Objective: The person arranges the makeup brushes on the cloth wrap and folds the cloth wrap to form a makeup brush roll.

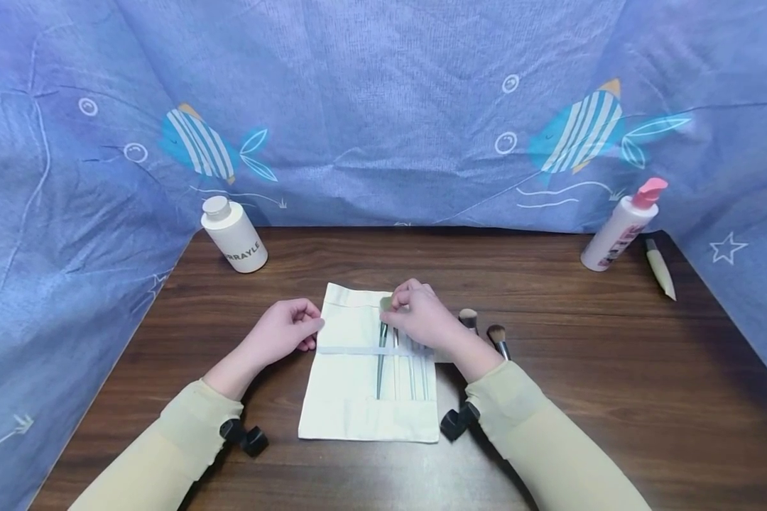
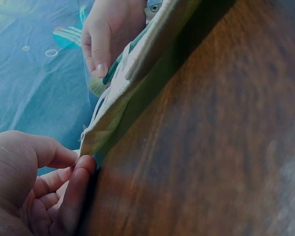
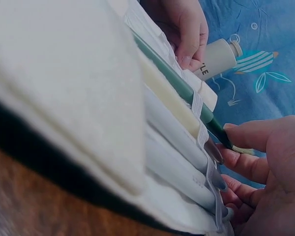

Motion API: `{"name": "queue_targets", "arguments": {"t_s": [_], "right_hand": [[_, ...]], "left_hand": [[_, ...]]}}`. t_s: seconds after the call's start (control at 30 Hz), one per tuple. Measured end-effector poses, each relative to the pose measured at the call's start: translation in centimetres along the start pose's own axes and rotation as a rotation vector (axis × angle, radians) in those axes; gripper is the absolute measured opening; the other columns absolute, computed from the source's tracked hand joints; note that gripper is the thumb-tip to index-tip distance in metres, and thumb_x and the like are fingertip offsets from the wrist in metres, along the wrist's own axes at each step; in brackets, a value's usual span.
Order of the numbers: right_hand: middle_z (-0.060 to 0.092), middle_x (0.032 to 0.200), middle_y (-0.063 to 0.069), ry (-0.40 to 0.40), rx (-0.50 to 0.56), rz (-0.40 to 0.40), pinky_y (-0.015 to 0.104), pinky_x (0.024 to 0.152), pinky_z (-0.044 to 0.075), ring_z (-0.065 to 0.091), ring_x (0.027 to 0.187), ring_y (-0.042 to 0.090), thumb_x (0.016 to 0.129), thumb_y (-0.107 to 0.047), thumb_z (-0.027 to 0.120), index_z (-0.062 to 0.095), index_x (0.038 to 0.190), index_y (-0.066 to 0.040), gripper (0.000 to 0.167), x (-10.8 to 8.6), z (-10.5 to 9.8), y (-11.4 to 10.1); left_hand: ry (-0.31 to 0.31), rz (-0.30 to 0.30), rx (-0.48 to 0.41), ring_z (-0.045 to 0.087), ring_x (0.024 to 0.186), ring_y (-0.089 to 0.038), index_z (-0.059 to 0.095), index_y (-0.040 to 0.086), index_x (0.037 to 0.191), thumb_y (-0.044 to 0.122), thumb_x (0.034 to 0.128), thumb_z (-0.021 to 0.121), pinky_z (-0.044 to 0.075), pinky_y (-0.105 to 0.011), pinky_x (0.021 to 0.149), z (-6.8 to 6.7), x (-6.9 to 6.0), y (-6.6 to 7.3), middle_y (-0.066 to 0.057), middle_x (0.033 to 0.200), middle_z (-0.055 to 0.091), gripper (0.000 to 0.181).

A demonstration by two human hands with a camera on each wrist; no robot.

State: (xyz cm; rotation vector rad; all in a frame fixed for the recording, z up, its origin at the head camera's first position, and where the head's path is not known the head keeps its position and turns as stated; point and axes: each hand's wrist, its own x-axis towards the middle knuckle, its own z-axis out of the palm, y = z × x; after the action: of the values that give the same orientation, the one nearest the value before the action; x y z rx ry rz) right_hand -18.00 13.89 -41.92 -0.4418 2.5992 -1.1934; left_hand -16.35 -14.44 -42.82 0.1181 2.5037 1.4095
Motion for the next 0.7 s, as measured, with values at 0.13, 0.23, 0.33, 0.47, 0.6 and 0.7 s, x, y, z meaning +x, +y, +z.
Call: {"name": "queue_targets", "arguments": {"t_s": [0.13, 0.23, 0.33, 0.47, 0.6, 0.7], "right_hand": [[0.057, 0.128, 0.007, -0.006, 0.006, -0.003, 0.052, 0.105, 0.039, 0.043, 0.128, 0.033, 0.096, -0.028, 0.073, 0.063, 0.081, -0.015, 0.022, -0.08, 0.03, -0.09], [0.057, 0.128, 0.006, -0.011, 0.002, -0.008, 0.051, 0.104, 0.039, 0.043, 0.126, 0.032, 0.095, -0.028, 0.074, 0.064, 0.081, -0.016, 0.021, -0.16, 0.04, -0.24], [0.057, 0.128, 0.005, -0.012, -0.01, -0.018, 0.05, 0.103, 0.039, 0.043, 0.125, 0.031, 0.094, -0.028, 0.075, 0.065, 0.081, -0.017, 0.02, -0.21, 0.08, -0.31], [0.057, 0.127, 0.005, -0.011, -0.021, -0.025, 0.049, 0.103, 0.039, 0.042, 0.125, 0.03, 0.092, -0.029, 0.077, 0.067, 0.082, -0.018, 0.018, -0.27, 0.16, -0.41], [0.057, 0.127, 0.002, -0.004, -0.038, -0.025, 0.051, 0.105, 0.038, 0.042, 0.125, 0.03, 0.091, -0.03, 0.078, 0.068, 0.082, -0.019, 0.017, -0.38, 0.25, -0.49], [0.057, 0.127, 0.002, -0.004, -0.058, -0.038, 0.054, 0.107, 0.034, 0.041, 0.125, 0.03, 0.09, -0.031, 0.079, 0.068, 0.081, -0.02, 0.018, -0.45, 0.3, -0.49]], "left_hand": [[0.0, 0.002, 0.007, 0.067, 0.057, -0.015, 0.069, 0.005, 0.098, 0.013, 0.0971, 0.069, 0.056, -0.029, 0.056, -0.01, 0.13, -0.02, -0.006, 0.073, 0.067, 0.008], [-0.001, 0.006, 0.007, 0.067, 0.057, -0.015, 0.069, 0.005, 0.098, 0.013, 0.0972, 0.068, 0.056, -0.028, 0.056, 0.02, 0.21, -0.11, -0.006, 0.073, 0.067, 0.008], [0.0, 0.006, 0.003, 0.067, 0.057, -0.015, 0.069, 0.005, 0.098, 0.012, 0.097, 0.068, 0.056, -0.028, 0.056, 0.01, 0.22, -0.16, -0.006, 0.073, 0.067, 0.008], [0.0, 0.003, 0.001, 0.067, 0.057, -0.016, 0.069, 0.005, 0.097, 0.013, 0.097, 0.069, 0.056, -0.029, 0.056, 0.02, 0.22, -0.24, -0.006, 0.073, 0.067, 0.008], [0.001, 0.007, 0.001, 0.067, 0.057, -0.015, 0.069, 0.005, 0.098, 0.013, 0.0972, 0.069, 0.056, -0.029, 0.056, 0.05, 0.34, -0.41, -0.006, 0.073, 0.067, 0.007], [0.0, 0.01, 0.0, 0.067, 0.057, -0.015, 0.069, 0.005, 0.098, 0.012, 0.0971, 0.068, 0.056, -0.029, 0.056, 0.03, 0.34, -0.42, -0.006, 0.072, 0.067, 0.007]]}}
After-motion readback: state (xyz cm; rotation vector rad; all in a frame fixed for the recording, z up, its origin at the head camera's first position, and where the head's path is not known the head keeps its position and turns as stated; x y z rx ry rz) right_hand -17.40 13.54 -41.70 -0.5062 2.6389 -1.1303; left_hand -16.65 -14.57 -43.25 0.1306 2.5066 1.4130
